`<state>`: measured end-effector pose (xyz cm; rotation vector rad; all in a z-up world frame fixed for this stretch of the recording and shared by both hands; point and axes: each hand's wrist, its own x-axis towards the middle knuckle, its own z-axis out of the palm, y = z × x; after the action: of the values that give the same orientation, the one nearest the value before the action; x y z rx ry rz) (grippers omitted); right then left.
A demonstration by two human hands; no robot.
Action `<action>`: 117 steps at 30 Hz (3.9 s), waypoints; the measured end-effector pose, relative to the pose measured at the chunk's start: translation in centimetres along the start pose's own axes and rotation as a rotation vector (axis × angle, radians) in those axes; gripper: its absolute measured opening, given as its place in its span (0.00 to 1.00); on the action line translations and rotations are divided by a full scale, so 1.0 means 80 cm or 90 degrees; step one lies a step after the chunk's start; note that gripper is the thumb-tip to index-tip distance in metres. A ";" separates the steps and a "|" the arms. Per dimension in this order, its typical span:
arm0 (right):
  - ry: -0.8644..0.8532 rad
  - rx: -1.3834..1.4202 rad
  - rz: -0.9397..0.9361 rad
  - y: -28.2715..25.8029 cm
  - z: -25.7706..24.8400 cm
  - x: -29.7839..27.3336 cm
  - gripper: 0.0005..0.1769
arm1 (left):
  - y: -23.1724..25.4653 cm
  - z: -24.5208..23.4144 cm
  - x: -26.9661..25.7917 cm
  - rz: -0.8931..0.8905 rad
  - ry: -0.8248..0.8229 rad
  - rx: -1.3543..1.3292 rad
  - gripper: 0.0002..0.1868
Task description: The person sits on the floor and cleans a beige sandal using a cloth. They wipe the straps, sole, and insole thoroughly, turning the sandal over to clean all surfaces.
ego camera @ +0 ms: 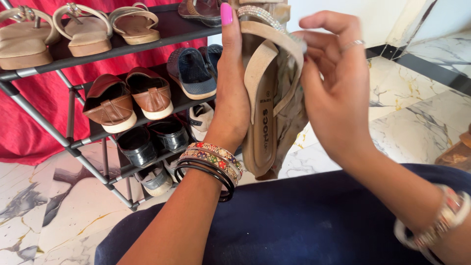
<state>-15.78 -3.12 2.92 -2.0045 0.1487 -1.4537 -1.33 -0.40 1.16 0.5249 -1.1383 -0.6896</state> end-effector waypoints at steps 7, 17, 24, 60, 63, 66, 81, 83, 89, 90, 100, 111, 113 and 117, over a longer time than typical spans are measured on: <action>-0.017 0.106 0.133 0.023 -0.005 0.005 0.11 | -0.025 0.000 0.012 -0.044 0.101 -0.038 0.44; 0.072 0.179 0.243 0.079 -0.005 0.041 0.06 | -0.045 0.011 0.026 0.050 0.139 0.059 0.42; 0.186 0.306 0.347 0.092 -0.031 0.050 0.04 | -0.048 0.033 0.015 -0.032 0.176 0.157 0.43; 0.106 0.195 0.293 0.101 -0.004 0.057 0.06 | -0.099 -0.008 0.045 0.083 0.190 0.044 0.30; 0.029 0.278 0.360 0.090 -0.008 0.051 0.07 | -0.087 -0.014 0.045 0.113 0.209 0.070 0.34; -0.063 0.351 0.433 0.079 -0.020 0.043 0.08 | -0.080 -0.019 0.046 -0.053 0.169 -0.031 0.46; -0.015 0.204 0.328 0.080 -0.044 0.040 0.06 | -0.124 -0.001 0.059 -0.017 0.103 -0.158 0.43; -0.023 0.220 0.326 0.077 -0.047 0.034 0.06 | -0.129 0.005 0.061 -0.015 0.132 -0.099 0.44; 0.160 -0.027 0.260 0.122 -0.060 0.057 0.05 | -0.131 0.035 0.064 0.002 0.149 -0.024 0.46; 0.143 0.010 0.268 0.126 -0.066 0.054 0.05 | -0.132 0.040 0.062 -0.003 0.151 -0.023 0.45; -0.049 0.207 0.359 0.109 -0.095 0.032 0.08 | -0.146 0.042 0.061 -0.063 0.142 -0.044 0.43; -0.004 0.116 0.409 0.126 -0.105 0.039 0.09 | -0.134 0.064 0.056 -0.095 0.175 -0.125 0.33; -0.081 0.168 0.452 0.121 -0.107 0.037 0.09 | -0.131 0.058 0.061 -0.146 0.198 -0.181 0.34; -0.057 0.171 0.417 0.125 -0.109 0.036 0.10 | -0.133 0.060 0.056 -0.213 0.178 -0.190 0.35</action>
<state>-19.68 -16.06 1.20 -1.5851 0.4934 -0.9086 -7.12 -11.14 -1.74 0.5411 -0.6745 -1.0221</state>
